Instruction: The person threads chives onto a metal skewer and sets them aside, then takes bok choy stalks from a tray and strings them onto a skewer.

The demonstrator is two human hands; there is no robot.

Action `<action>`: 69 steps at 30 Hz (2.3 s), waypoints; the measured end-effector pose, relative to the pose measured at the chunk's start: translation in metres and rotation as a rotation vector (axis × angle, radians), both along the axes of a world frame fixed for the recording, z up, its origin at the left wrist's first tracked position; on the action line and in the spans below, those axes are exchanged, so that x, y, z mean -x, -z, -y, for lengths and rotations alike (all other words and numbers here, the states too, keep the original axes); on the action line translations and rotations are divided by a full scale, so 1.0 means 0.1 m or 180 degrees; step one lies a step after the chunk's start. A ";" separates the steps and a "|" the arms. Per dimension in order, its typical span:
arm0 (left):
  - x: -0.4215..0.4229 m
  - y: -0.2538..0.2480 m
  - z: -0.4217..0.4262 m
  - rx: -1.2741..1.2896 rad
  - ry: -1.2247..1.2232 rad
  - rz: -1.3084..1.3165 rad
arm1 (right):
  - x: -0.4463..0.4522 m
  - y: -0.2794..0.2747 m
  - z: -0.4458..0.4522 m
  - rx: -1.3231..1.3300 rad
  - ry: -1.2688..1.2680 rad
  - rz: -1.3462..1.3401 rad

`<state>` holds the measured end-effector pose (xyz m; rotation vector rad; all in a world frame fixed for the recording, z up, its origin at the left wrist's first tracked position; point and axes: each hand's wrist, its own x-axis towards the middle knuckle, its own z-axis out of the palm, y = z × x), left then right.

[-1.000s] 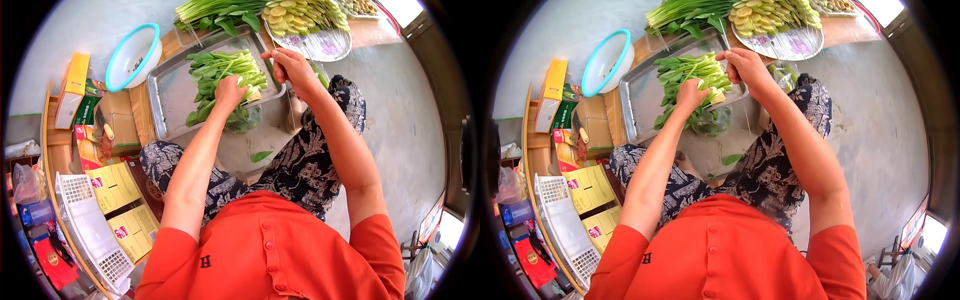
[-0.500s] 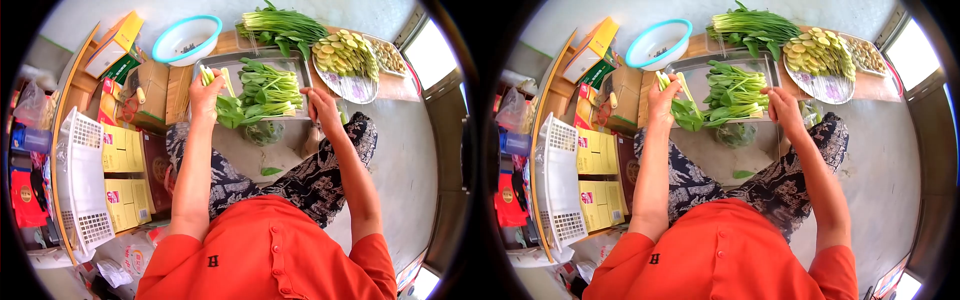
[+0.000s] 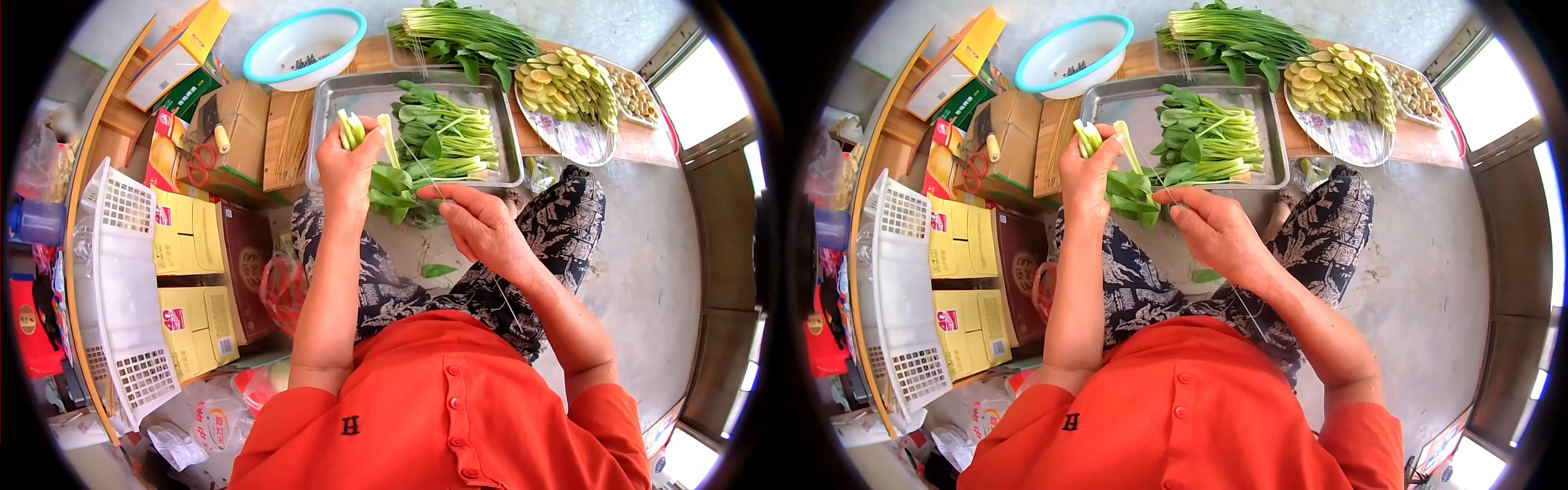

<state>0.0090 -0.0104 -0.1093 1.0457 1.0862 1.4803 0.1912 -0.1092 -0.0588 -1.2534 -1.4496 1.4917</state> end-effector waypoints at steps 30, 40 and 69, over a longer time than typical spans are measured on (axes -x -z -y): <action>-0.03 -0.12 0.25 -0.0188 0.0454 -0.0022 | 0.20 0.04 -0.15 0.0013 0.0170 -0.0267; 0.05 0.19 0.22 0.0017 0.1356 -0.0210 | 0.12 0.39 -0.38 -0.0042 0.0909 -0.0485; -0.03 0.21 0.43 0.0415 0.1576 0.0397 | 0.17 0.41 -0.44 -0.0655 0.1041 0.0145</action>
